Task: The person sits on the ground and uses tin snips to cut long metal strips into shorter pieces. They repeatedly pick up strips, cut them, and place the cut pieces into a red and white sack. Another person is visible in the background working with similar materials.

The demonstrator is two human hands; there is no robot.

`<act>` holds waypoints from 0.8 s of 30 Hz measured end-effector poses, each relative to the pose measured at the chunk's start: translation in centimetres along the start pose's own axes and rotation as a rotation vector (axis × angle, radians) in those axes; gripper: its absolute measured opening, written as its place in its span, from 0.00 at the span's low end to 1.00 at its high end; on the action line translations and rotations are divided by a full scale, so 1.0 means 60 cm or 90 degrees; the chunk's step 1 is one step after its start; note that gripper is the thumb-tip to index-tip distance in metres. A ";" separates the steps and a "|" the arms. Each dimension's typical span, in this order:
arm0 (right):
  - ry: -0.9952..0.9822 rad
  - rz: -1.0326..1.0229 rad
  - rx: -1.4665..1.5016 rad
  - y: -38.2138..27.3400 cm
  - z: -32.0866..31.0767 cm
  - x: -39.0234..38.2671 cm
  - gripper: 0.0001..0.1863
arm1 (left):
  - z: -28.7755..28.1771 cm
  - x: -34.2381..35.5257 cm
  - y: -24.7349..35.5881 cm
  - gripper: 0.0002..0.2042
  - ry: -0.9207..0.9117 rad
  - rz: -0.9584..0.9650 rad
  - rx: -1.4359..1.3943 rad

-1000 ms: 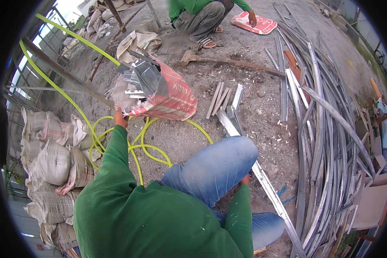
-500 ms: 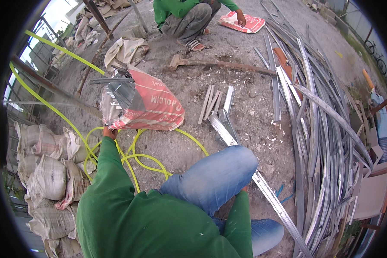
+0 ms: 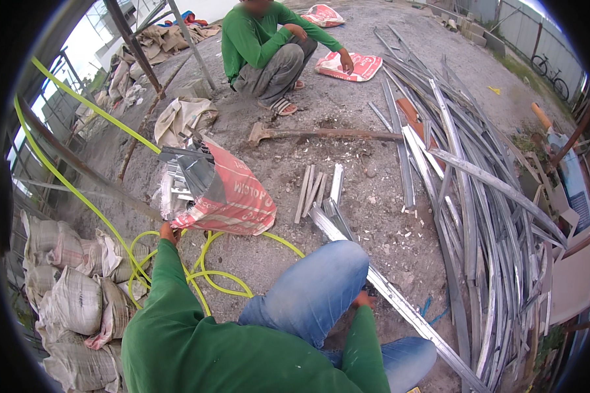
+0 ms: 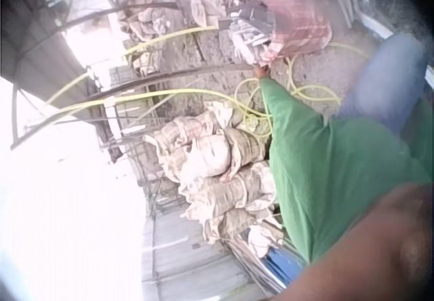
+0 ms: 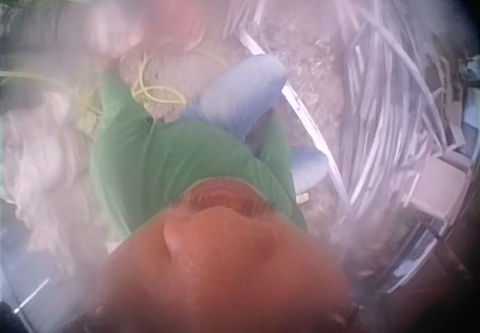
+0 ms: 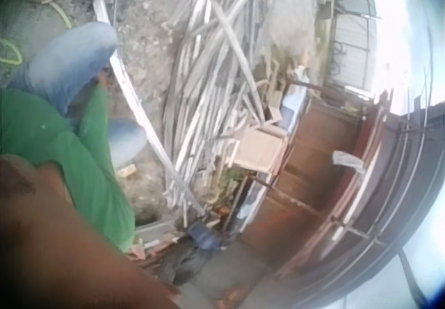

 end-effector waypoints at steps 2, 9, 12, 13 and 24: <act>0.006 0.003 0.034 0.003 0.001 0.018 0.40 | 0.013 -0.001 0.002 0.13 0.006 0.001 -0.003; 0.021 -0.054 -0.095 -0.017 -0.011 -0.036 0.38 | 0.041 -0.007 -0.046 0.13 0.033 0.015 0.050; -0.008 -0.061 -0.107 -0.033 0.003 -0.059 0.38 | -0.002 0.017 -0.021 0.14 0.059 0.020 0.053; -0.012 -0.047 -0.091 -0.031 -0.005 -0.061 0.38 | 0.009 0.017 -0.025 0.14 0.057 0.026 0.058; -0.030 0.015 -0.045 -0.013 -0.036 -0.076 0.38 | 0.051 -0.012 0.034 0.20 0.130 0.362 0.425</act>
Point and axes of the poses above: each hand's wrist, its own x-axis towards the middle knuckle, its own z-axis out of the palm, y = z × x, the point moved 9 cm from there along x, towards the middle knuckle, and after that the axes turned 1 degree about x, right-handed, at the moved point
